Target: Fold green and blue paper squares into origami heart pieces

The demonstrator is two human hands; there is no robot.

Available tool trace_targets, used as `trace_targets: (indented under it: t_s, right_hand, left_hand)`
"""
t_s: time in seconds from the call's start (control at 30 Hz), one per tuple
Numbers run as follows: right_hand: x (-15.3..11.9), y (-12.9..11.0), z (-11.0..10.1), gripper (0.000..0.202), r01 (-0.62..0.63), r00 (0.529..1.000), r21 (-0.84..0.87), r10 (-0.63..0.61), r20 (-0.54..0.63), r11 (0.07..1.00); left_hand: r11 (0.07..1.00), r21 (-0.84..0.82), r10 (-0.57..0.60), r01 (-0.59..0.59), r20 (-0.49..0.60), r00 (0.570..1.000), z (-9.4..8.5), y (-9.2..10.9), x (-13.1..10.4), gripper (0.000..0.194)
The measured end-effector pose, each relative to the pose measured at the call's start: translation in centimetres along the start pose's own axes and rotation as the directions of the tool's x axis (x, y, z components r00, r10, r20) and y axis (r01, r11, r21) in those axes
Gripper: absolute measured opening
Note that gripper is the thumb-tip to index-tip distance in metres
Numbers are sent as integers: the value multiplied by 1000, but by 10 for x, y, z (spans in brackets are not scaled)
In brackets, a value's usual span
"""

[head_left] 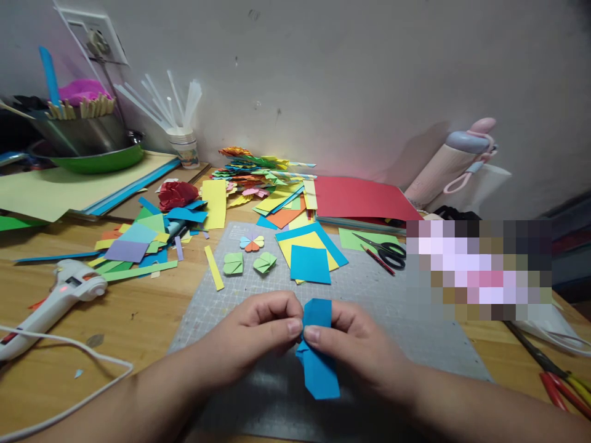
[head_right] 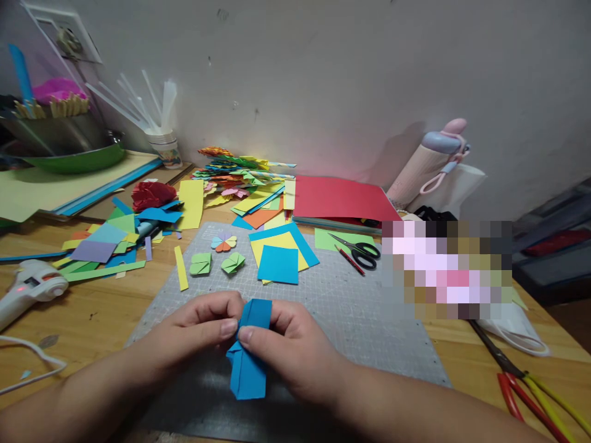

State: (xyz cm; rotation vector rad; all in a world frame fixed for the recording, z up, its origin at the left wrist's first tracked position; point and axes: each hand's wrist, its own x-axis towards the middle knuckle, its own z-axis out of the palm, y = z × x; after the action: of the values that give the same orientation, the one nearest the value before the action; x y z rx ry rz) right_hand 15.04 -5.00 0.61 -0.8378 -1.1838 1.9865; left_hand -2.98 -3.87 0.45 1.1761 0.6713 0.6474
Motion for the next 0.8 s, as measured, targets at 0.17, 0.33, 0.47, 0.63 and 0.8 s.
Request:
trace_targets:
  t_s: [0.17, 0.33, 0.47, 0.63, 0.8]
  right_hand:
    - [2, 2, -3, 23, -13, 1000, 68, 11, 27, 998]
    - [1, 2, -4, 22, -32, 999, 74, 31, 8, 997]
    - [0, 2, -3, 23, -21, 1000, 62, 22, -6, 998]
    - [0, 0, 0, 24, 21, 992, -170, -42, -119, 985]
    - [2, -2, 2, 25, 17, 977, -476, -116, -180, 880]
  left_hand:
    - [997, -73, 24, -23, 13, 1000, 2, 0, 0, 23]
    - [998, -64, 2, -2, 10, 1000, 2, 2, 1, 26]
    - [998, -59, -30, 31, 15, 999, 2, 5, 0, 27]
    - [983, 182, 48, -26, -117, 992, 7, 9, 2, 15]
    - [937, 348, 56, 5, -166, 985, 8, 7, 4, 10]
